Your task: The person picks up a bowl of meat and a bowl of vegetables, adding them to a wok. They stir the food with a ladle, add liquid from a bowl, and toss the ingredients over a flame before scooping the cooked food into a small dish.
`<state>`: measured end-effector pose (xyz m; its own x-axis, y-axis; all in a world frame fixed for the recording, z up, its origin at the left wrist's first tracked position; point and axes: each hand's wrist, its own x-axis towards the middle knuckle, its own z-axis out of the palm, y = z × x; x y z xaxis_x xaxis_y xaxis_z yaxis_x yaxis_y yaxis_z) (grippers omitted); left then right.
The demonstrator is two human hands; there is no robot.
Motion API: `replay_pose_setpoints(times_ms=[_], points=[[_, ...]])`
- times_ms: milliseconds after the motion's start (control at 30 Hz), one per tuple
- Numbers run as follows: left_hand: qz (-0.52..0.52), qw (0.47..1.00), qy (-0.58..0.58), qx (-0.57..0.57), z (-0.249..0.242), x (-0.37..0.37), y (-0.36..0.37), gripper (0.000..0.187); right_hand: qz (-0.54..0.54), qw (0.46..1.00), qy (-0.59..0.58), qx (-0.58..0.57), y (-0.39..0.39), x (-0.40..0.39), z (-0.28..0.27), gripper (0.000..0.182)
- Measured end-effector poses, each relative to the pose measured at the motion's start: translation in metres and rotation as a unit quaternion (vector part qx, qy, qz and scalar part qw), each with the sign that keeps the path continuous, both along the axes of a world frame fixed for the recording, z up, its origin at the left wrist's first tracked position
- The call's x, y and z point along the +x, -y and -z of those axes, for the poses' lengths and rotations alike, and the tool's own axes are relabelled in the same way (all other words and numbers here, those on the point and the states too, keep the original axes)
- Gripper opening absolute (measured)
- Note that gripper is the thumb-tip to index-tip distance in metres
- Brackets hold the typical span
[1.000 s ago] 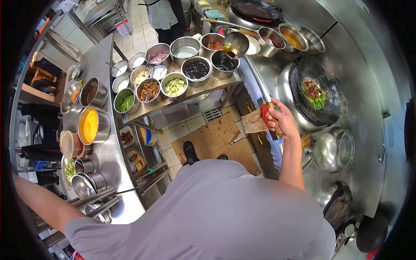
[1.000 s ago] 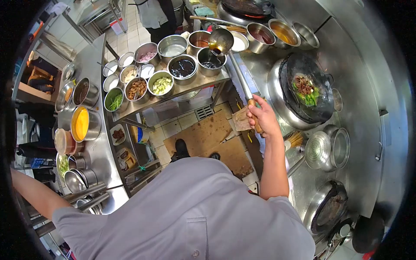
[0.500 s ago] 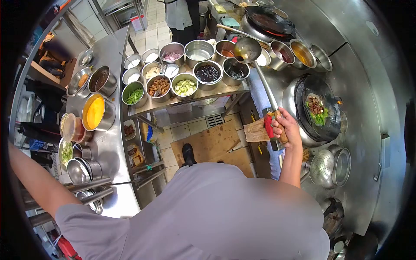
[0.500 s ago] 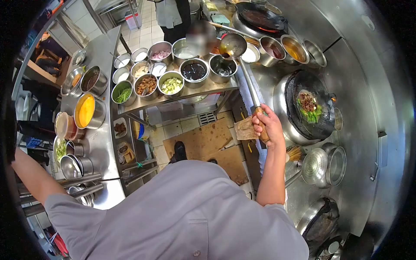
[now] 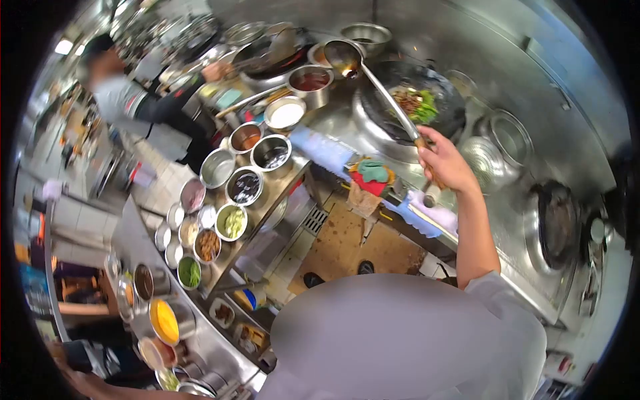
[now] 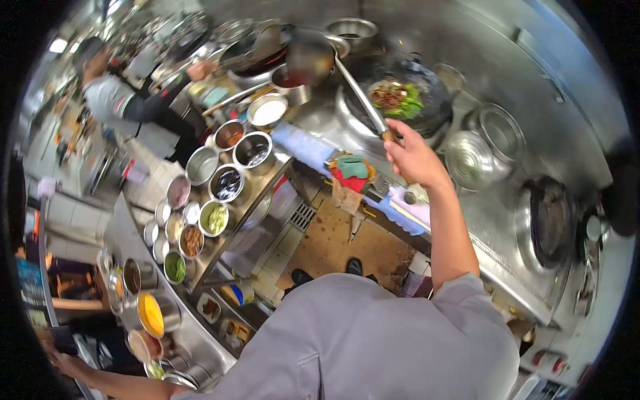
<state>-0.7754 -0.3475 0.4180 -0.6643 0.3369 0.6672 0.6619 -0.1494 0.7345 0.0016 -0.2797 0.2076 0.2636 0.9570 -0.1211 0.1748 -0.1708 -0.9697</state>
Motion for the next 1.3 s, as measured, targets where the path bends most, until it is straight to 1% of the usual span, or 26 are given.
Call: replay_pose_setpoints(times_ms=[33, 67, 133, 200, 267, 300, 333, 367, 400, 433, 500, 533, 600, 667, 733, 833, 867, 933, 1000, 1033, 1067, 1133, 1200, 1233, 1267, 1300], points=[[0.007, 0.999, -0.049, -0.015, 0.014, 0.006, -0.017, 0.04, 0.038, 0.996, 0.078, -0.018, 0.002, 0.008, -0.008, 0.048], [0.011, 0.995, -0.097, -0.028, 0.03, 0.013, -0.032, 0.041, 0.054, 0.995, 0.08, -0.016, 0.0, 0.023, -0.003, 0.048], [0.01, 0.98, -0.193, -0.049, 0.06, 0.033, -0.055, 0.045, 0.097, 0.953, 0.278, 0.07, -0.005, 0.053, 0.017, 0.048], [0.25, 0.964, -0.046, -0.071, 0.07, 0.146, -0.085, 0.05, 0.133, 0.935, 0.316, 0.084, 0.003, 0.06, 0.013, 0.048], [0.372, 0.919, -0.02, -0.131, 0.1, 0.178, -0.129, 0.051, 0.158, 0.977, 0.121, 0.078, 0.014, 0.061, 0.012, 0.05], [0.413, 0.897, 0.036, -0.15, 0.099, 0.249, -0.135, 0.05, 0.164, 0.981, 0.021, 0.104, 0.018, 0.062, 0.021, 0.052], [0.445, 0.872, -0.084, -0.185, 0.095, 0.307, -0.141, 0.048, 0.167, 0.98, 0.018, 0.111, 0.022, 0.065, 0.031, 0.052], [0.524, 0.811, -0.148, -0.215, 0.092, 0.354, -0.154, 0.047, 0.185, 0.978, -0.02, 0.096, 0.026, 0.067, 0.043, 0.052], [0.592, 0.765, -0.066, -0.243, 0.103, 0.398, -0.169, 0.047, 0.2, 0.975, -0.058, 0.081, 0.028, 0.068, 0.053, 0.053], [0.648, 0.715, -0.126, -0.229, 0.115, 0.44, -0.191, 0.048, 0.193, 0.977, -0.058, 0.069, 0.031, 0.067, 0.06, 0.053], [0.586, 0.698, -0.273, -0.309, 0.128, 0.518, -0.219, 0.054, 0.194, 0.977, -0.08, 0.044, 0.037, 0.069, 0.083, 0.052], [0.555, 0.694, -0.397, -0.227, 0.154, 0.552, -0.247, 0.056, 0.178, 0.977, -0.116, 0.018, 0.043, 0.07, 0.088, 0.055], [0.504, 0.629, -0.481, -0.344, 0.152, 0.628, -0.255, 0.06, 0.2, 0.965, -0.17, 0.024, 0.051, 0.064, 0.1, 0.059], [0.484, 0.598, -0.527, -0.36, 0.161, 0.684, -0.274, 0.059, 0.186, 0.957, -0.221, 0.023, 0.065, 0.057, 0.09, 0.062], [0.458, 0.571, -0.568, -0.376, 0.168, 0.719, -0.275, 0.059, 0.177, 0.94, -0.29, 0.027, 0.079, 0.054, 0.073, 0.05], [0.468, 0.67, -0.455, -0.354, 0.175, 0.745, -0.28, 0.063, 0.158, 0.908, -0.383, 0.059, 0.094, 0.064, 0.057, 0.04], [0.469, 0.671, -0.456, -0.35, 0.18, 0.749, -0.281, 0.063, 0.146, 0.884, -0.436, 0.09, 0.096, 0.071, 0.059, 0.037], [0.514, 0.754, -0.341, -0.227, 0.185, 0.749, -0.278, 0.059, 0.128, 0.856, -0.485, 0.121, 0.092, 0.085, 0.064, 0.033], [0.543, 0.758, -0.295, -0.211, 0.184, 0.748, -0.276, 0.062, 0.167, 0.896, -0.396, 0.115, 0.073, 0.103, 0.073, 0.03], [0.577, 0.762, -0.245, -0.161, 0.183, 0.747, -0.275, 0.061, 0.211, 0.928, -0.292, 0.095, 0.059, 0.112, 0.079, 0.024], [0.607, 0.762, -0.194, -0.112, 0.183, 0.744, -0.274, 0.061, 0.204, 0.93, -0.291, 0.093, 0.041, 0.126, 0.093, 0.024], [0.612, 0.762, -0.181, -0.111, 0.171, 0.733, -0.268, 0.061, 0.265, 0.964, -0.004, 0.022, 0.01, 0.153, 0.12, 0.034], [0.706, 0.696, -0.074, -0.106, 0.163, 0.719, -0.265, 0.058, 0.29, 0.953, 0.081, -0.018, -0.011, 0.157, 0.113, 0.034], [0.743, 0.663, -0.009, -0.09, 0.153, 0.711, -0.257, 0.056, 0.3, 0.949, 0.097, -0.014, -0.027, 0.162, 0.124, 0.024], [0.733, 0.67, -0.005, -0.12, 0.142, 0.697, -0.25, 0.056, 0.291, 0.951, 0.098, -0.018, -0.039, 0.166, 0.135, 0.024], [0.743, 0.656, 0.029, -0.133, 0.132, 0.683, -0.244, 0.055, 0.267, 0.963, -0.016, -0.025, -0.048, 0.166, 0.14, 0.019]])
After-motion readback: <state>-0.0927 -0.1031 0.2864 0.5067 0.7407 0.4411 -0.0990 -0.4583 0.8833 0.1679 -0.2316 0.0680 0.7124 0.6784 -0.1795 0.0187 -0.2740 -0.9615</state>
